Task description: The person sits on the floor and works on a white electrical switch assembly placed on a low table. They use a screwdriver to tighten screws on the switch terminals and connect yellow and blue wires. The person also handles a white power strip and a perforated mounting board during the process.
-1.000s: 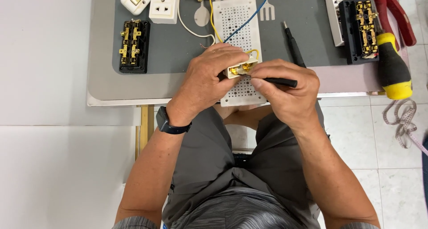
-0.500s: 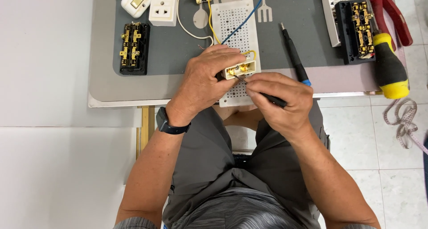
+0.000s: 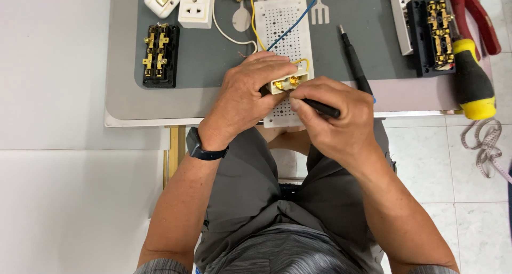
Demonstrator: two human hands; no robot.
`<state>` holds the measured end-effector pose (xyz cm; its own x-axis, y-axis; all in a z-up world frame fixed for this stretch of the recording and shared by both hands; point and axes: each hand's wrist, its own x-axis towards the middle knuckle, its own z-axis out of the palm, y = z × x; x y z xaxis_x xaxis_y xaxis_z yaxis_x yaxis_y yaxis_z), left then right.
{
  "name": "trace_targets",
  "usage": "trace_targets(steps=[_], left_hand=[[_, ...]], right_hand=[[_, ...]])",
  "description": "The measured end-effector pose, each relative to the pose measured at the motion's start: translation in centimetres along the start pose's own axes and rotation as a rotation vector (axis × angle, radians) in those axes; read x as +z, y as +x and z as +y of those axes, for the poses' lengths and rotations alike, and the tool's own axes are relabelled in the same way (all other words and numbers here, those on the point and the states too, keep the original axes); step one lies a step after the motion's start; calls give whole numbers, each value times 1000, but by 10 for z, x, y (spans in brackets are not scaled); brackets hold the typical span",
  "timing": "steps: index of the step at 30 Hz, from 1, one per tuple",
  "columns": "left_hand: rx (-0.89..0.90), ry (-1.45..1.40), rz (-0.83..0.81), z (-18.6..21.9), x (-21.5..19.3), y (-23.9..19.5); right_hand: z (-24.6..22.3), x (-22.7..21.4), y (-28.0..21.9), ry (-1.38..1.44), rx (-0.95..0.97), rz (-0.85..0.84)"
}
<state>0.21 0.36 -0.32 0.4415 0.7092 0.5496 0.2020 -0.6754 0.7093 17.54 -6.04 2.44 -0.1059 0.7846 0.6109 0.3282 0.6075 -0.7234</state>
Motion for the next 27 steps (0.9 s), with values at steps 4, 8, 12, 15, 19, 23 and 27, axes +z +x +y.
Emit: trace_targets(steps=[4, 8, 12, 15, 19, 23, 27], left_hand=[[16, 14, -1, -1, 0, 0], [24, 27, -2, -3, 0, -2], [32, 25, 1, -4, 0, -3], [32, 24, 0, -2, 0, -3], [33, 27, 11, 0, -1, -1], [17, 18, 13, 2, 0, -2], [19, 9, -11, -1, 0, -2]], right_hand=[[-10, 5, 0, -113, -35, 15], [-13, 11, -6, -202, -73, 39], [-12, 17, -12, -197, -93, 103], [-10, 18, -13, -205, -125, 119], [-5, 19, -15, -197, -154, 107], [-6, 3, -6, -11, -63, 70], [-8, -1, -1, -35, 38, 17]])
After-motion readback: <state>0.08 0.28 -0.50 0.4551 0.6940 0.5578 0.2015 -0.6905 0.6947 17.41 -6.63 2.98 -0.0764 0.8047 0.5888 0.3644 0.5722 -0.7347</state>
